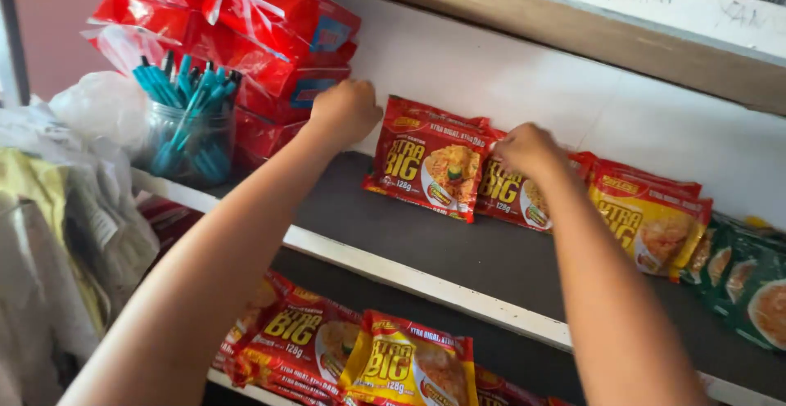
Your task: Organizing and restocking packets of instant noodles on a store shelf.
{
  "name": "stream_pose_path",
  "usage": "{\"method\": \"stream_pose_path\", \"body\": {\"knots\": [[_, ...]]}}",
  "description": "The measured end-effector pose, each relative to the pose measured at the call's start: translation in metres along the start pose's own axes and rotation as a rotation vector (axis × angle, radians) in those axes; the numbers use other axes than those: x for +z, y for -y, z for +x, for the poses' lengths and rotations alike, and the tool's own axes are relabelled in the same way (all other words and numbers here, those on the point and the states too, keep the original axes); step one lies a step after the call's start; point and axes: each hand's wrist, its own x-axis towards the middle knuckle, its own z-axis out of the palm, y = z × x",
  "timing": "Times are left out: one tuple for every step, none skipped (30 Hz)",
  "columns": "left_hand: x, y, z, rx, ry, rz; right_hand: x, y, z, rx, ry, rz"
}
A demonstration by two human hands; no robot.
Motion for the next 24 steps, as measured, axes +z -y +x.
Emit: {"method": "stream_pose_path", "body": {"knots": [[0.005,0.0,0.003,0.006,-0.002,-0.007,0.01,-0.006,0.006,0.004,-0.006,-0.006],[0.011,0.0,0.005,-0.035,0.068,-0.024,0.02,-0.012,0.012,0.059,0.093,0.066],[0.017,0.001,0.006,-0.079,0.144,-0.041,0.033,-0.018,0.017,0.112,0.198,0.139],[0.022,0.0,0.008,-0.076,0.146,-0.047,0.038,-0.023,0.02,0.118,0.198,0.134],[0.028,-0.001,0.008,-0.109,0.243,-0.057,0.046,-0.027,0.022,0.148,0.242,0.175],[0.033,-0.001,0.008,-0.141,0.339,-0.068,0.053,-0.031,0.024,0.179,0.286,0.215],[0.046,0.003,0.011,-0.139,0.346,-0.071,0.058,-0.035,0.023,0.186,0.29,0.214],[0.059,0.008,0.013,-0.125,0.375,-0.062,0.063,-0.038,0.023,0.179,0.279,0.239],[0.073,0.01,0.016,-0.107,0.404,-0.052,0.067,-0.044,0.021,0.175,0.265,0.265],[0.078,0.008,0.016,-0.101,0.412,-0.055,0.073,-0.053,0.024,0.185,0.266,0.264],[0.081,0.009,0.015,-0.079,0.371,-0.05,0.081,-0.059,0.029,0.096,0.229,0.311],[0.085,0.01,0.014,-0.057,0.33,-0.045,0.089,-0.065,0.033,0.007,0.192,0.357],[0.08,0.009,0.011,-0.06,0.336,-0.047,0.077,-0.05,0.024,0.01,0.199,0.356],[0.075,0.006,0.009,-0.052,0.278,-0.068,0.066,-0.036,0.016,0.004,0.151,0.301],[0.07,0.003,0.006,-0.041,0.224,-0.086,0.055,-0.023,0.005,0.004,0.103,0.251],[0.059,-0.002,0.002,-0.04,0.235,-0.084,0.043,-0.014,-0.005,0.012,0.109,0.255],[0.048,-0.005,-0.004,-0.035,0.161,-0.096,0.032,-0.003,-0.014,-0.002,0.054,0.199],[0.037,-0.009,-0.009,-0.03,0.088,-0.107,0.021,0.008,-0.023,-0.018,-0.002,0.143],[0.036,-0.008,-0.012,-0.036,0.096,-0.103,0.012,0.011,-0.032,-0.016,0.009,0.147],[0.034,-0.007,-0.014,0.013,-0.041,-0.199,0.002,0.014,-0.041,-0.077,-0.059,0.199],[0.033,-0.008,-0.017,0.068,-0.175,-0.292,-0.008,0.015,-0.052,-0.131,-0.131,0.253],[0.025,-0.016,-0.025,0.068,-0.163,-0.286,-0.018,0.018,-0.064,-0.123,-0.125,0.261],[0.018,-0.024,-0.036,0.081,-0.237,-0.409,-0.027,0.021,-0.076,-0.169,-0.171,0.366],[0.01,-0.032,-0.046,0.093,-0.312,-0.532,-0.037,0.024,-0.088,-0.214,-0.217,0.471]]}}
